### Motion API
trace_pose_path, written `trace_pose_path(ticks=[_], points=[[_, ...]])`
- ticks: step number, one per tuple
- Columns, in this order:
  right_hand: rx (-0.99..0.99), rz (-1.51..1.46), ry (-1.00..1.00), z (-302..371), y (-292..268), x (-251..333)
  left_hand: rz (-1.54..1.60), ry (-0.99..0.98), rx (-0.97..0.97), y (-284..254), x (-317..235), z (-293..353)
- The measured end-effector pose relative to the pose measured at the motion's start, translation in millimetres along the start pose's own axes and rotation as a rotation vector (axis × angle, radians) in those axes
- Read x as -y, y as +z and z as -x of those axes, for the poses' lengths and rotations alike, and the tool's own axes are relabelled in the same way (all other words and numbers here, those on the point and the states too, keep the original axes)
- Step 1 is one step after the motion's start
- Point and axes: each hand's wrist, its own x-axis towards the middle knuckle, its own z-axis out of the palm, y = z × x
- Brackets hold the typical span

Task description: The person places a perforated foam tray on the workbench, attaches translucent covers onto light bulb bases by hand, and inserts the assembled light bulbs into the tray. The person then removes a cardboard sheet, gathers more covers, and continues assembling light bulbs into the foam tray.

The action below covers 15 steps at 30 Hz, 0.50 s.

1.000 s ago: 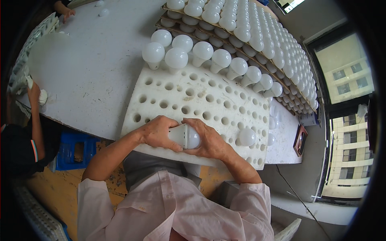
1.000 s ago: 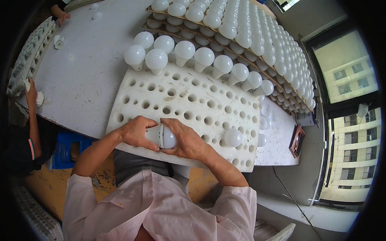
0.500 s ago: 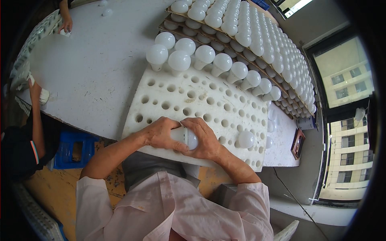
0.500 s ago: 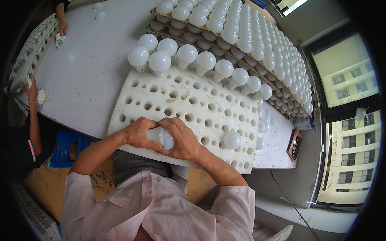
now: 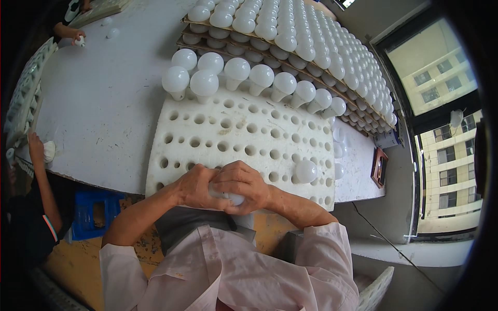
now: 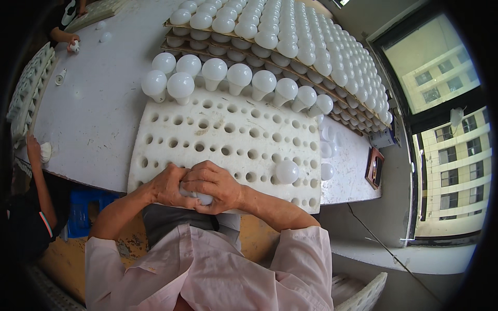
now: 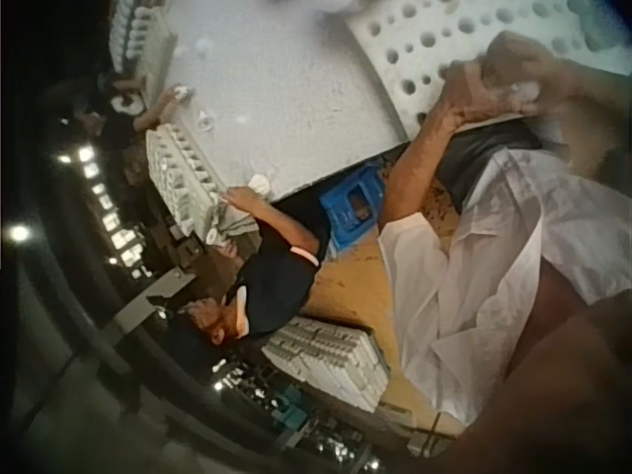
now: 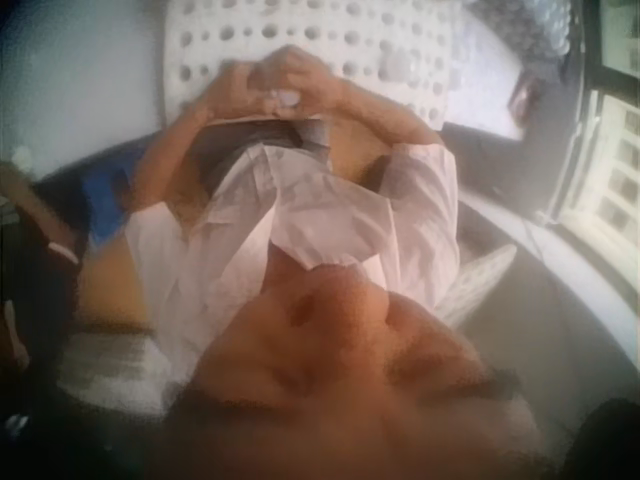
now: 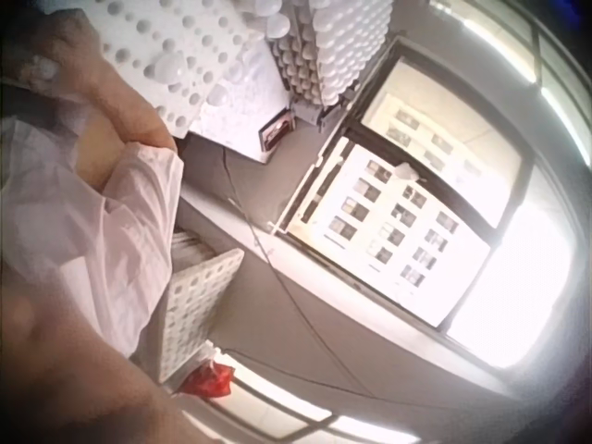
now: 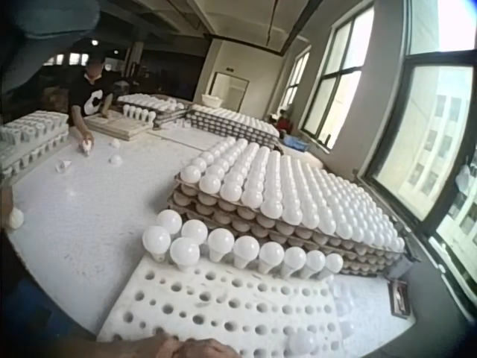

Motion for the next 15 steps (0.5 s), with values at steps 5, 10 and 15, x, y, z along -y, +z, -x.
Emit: trace_pose_path(ticks=[5,10,15], points=[[-0.009,-0.109,0.091,1,-3,-7,-0.001,-0.017,-0.015,2,-1,-5],[-0.027,-0.128,0.175,2,-2,-11,-0.028,-0.076,0.023,0,4,-7],[-0.058,-0.126,0.166,0,2,-7,0.016,-0.112,0.061,-2,2,-6]])
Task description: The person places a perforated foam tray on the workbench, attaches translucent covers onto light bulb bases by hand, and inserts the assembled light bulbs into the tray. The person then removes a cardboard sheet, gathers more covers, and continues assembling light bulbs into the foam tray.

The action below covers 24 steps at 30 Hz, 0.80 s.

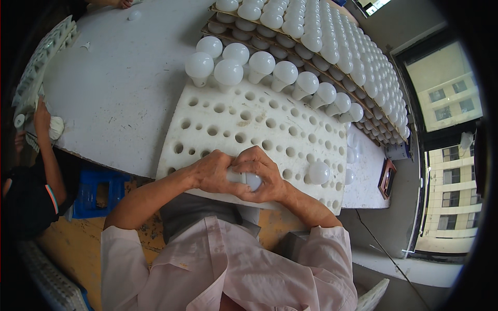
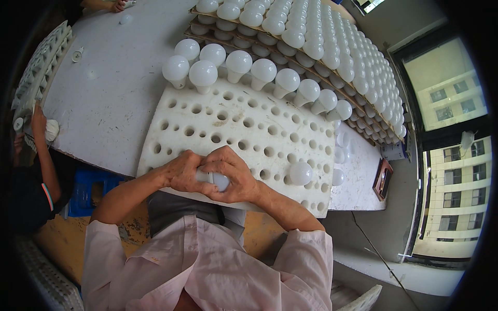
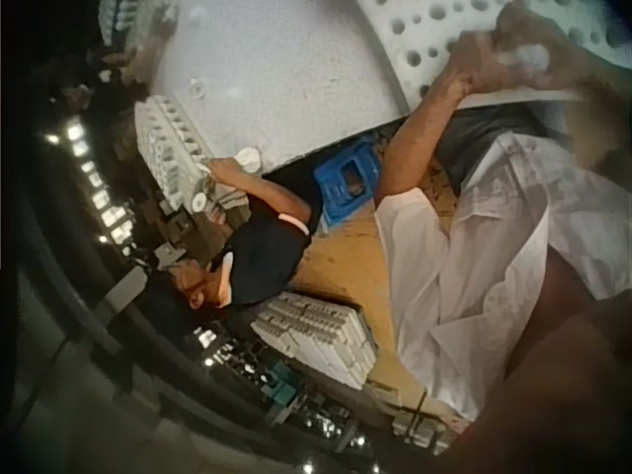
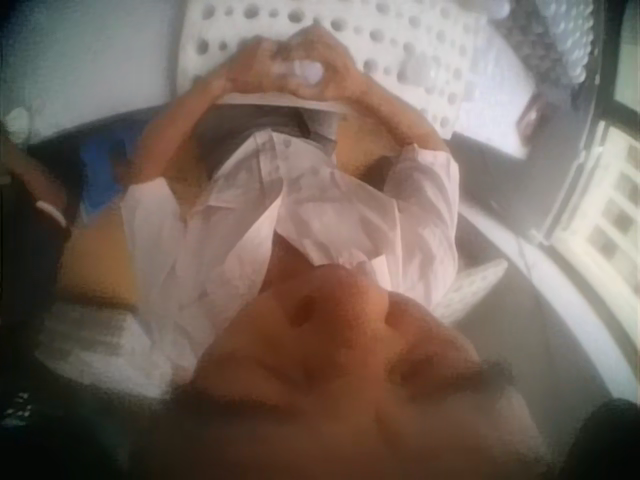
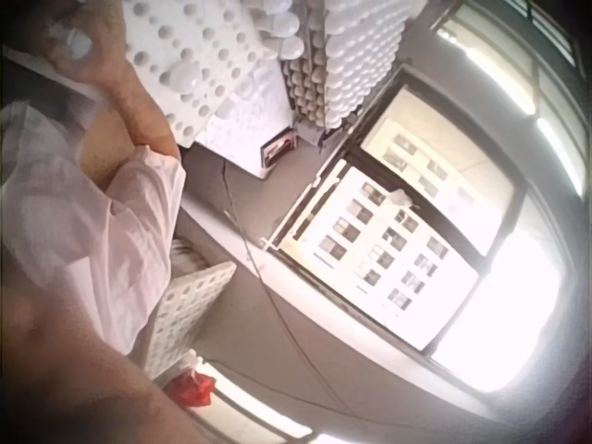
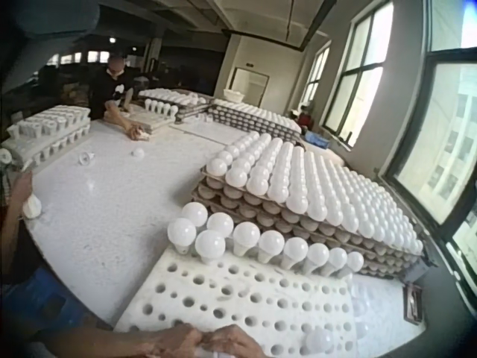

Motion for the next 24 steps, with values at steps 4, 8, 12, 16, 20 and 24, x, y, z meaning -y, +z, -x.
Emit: trace_pose_path(ticks=[4,8,12,16,20,24], points=[[-0.014,0.041,-0.047,0,3,3,-0.037,0.027,0.042,-3,0,0],[-0.050,0.045,-0.063,-2,8,4,0.002,0.080,0.047,-1,13,-2],[-0.066,0.054,-0.040,-1,12,0,0.085,0.096,0.020,5,29,-7],[-0.057,0.075,-0.037,-6,10,-1,0.115,0.020,0.057,0,25,-7],[-0.048,0.078,-0.023,-7,9,-1,0.204,-0.013,0.069,-2,16,-4],[-0.045,0.085,-0.031,-8,11,-1,0.196,0.004,0.063,-3,15,-3]])
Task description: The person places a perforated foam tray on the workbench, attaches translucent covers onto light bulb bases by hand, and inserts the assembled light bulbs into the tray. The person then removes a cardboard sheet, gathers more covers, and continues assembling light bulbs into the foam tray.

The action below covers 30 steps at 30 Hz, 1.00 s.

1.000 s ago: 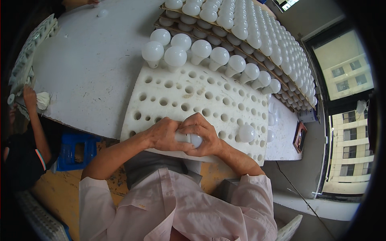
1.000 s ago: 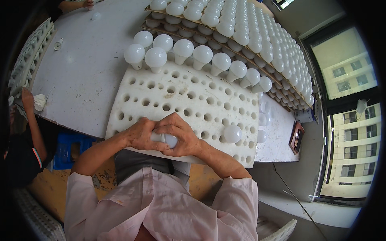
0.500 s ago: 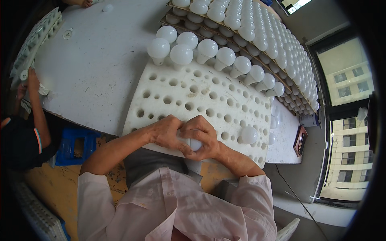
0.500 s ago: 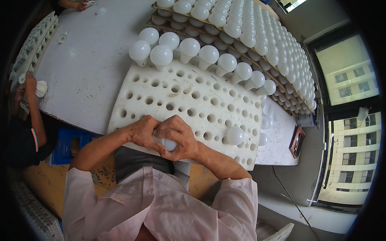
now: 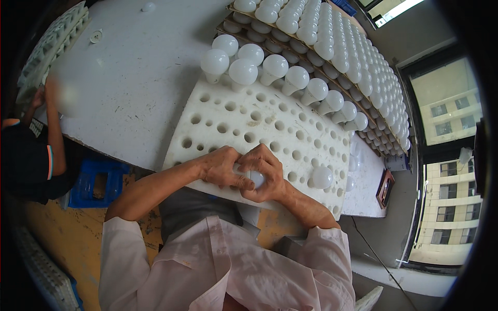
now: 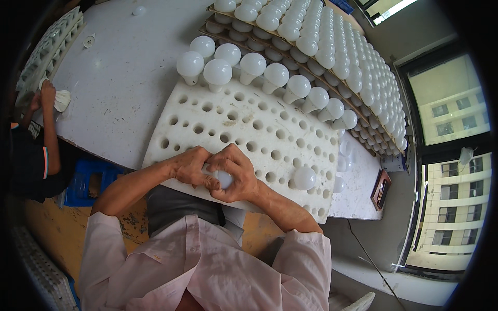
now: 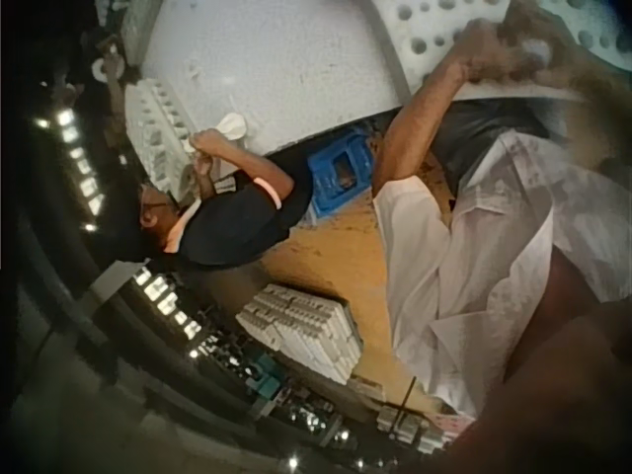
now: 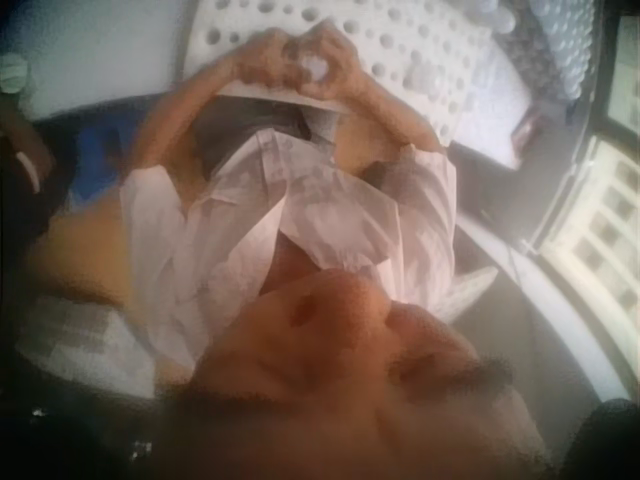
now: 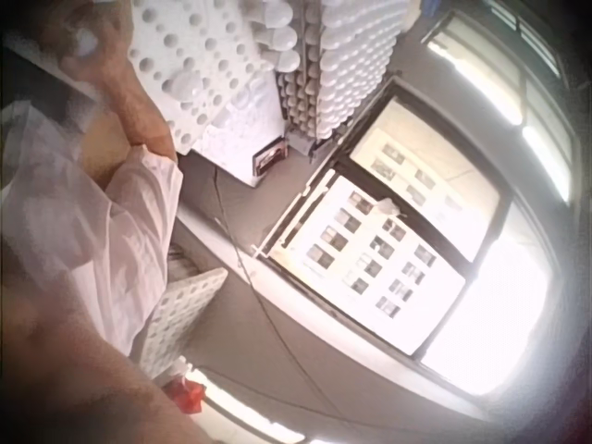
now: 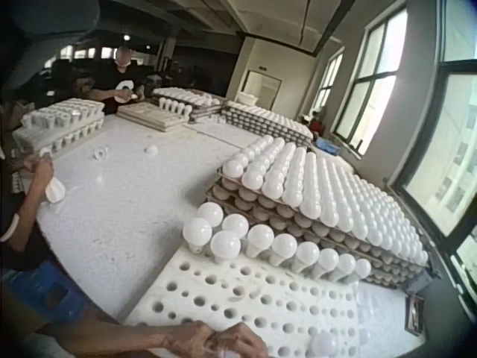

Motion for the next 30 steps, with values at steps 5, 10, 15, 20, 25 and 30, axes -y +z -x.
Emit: trace_pose_path(ticks=[5,10,15,20,25,30], points=[[0.043,-0.021,0.065,9,-2,-2,-0.031,0.008,-0.007,0,-2,-1],[0.013,-0.380,0.382,-3,-12,-1,0.534,-0.099,0.097,-15,10,-4],[0.006,-0.371,0.506,-4,-9,-9,0.899,-0.105,0.107,-23,15,-7],[-0.055,-0.279,0.608,-19,-31,-21,1.031,-0.038,0.088,-20,23,-15],[-0.290,0.395,0.333,-77,-64,-37,0.882,-0.172,-0.017,-17,21,-14],[-0.132,0.600,0.283,-91,-59,-78,0.828,-0.128,-0.029,-16,27,-13]])
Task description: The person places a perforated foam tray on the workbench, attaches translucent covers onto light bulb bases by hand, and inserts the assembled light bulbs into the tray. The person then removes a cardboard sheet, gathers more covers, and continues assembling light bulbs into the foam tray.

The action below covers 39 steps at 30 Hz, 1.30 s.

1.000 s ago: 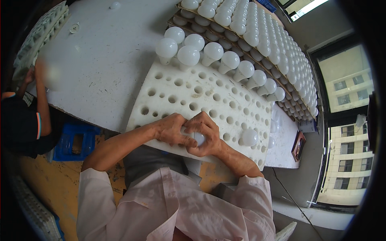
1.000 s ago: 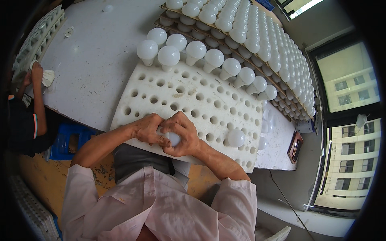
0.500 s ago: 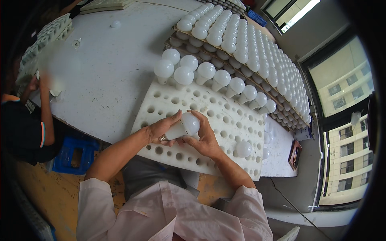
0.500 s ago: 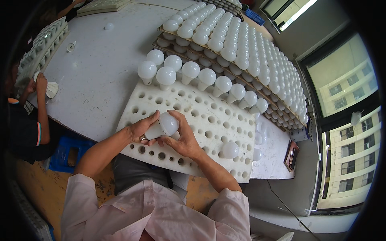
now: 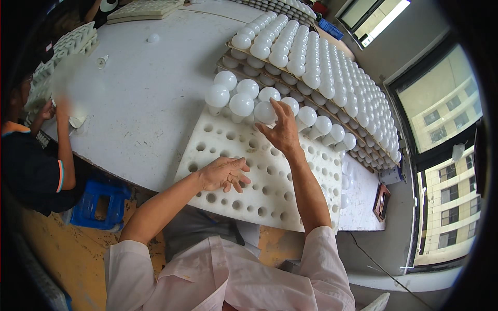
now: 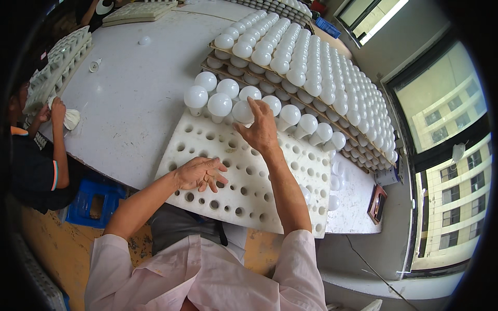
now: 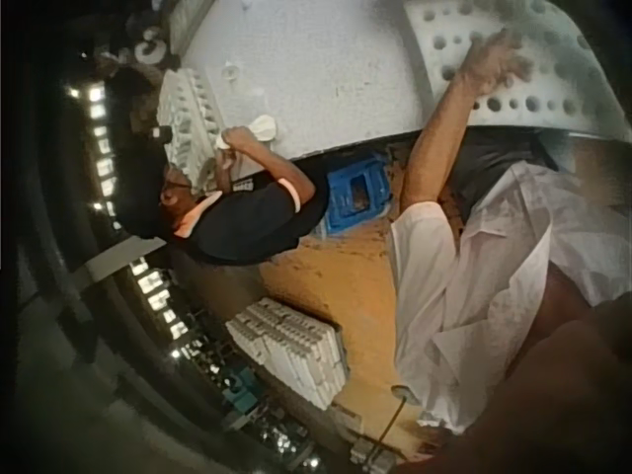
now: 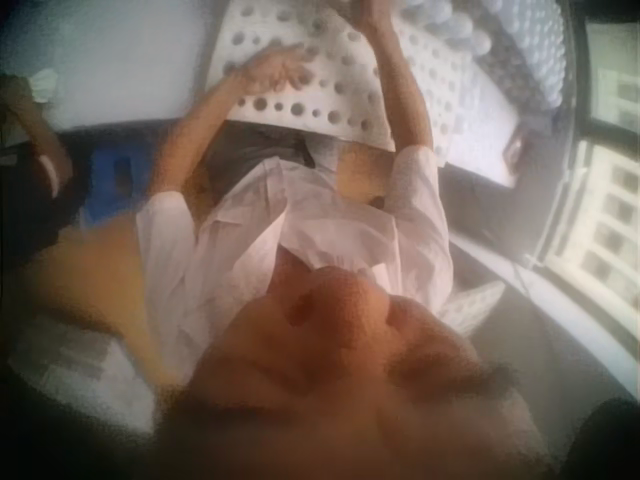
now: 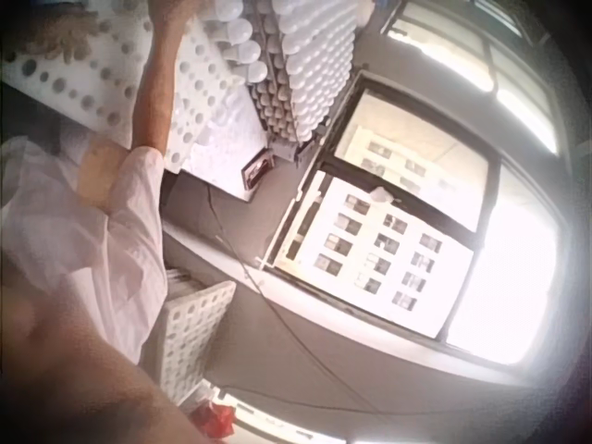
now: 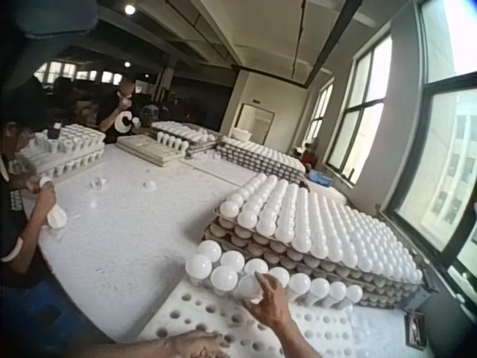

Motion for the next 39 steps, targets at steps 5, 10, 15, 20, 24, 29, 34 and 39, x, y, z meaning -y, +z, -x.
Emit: trace_pose_path(ticks=[5,10,15,20,24,29,34,39], points=[[-0.067,-0.017,0.096,31,-55,5,-0.029,0.041,0.008,2,5,-2],[-0.225,0.134,0.232,119,-125,-12,-0.152,0.160,-0.051,7,5,7],[-0.376,0.250,0.460,225,-165,-66,-0.584,0.357,-0.177,27,13,27],[-0.652,-0.085,0.951,306,-179,-85,-1.528,0.711,-0.198,54,-2,66],[-0.269,-0.236,1.082,329,-177,-88,-1.378,0.502,-0.843,1,9,95],[-0.097,-0.486,1.119,286,-181,-71,-0.473,0.262,-0.590,-60,21,103],[-0.079,-0.360,1.066,283,-178,-61,-0.458,0.332,-0.616,-61,38,101],[-0.066,-0.319,1.010,279,-150,-62,-0.403,0.335,-0.650,-84,38,131]])
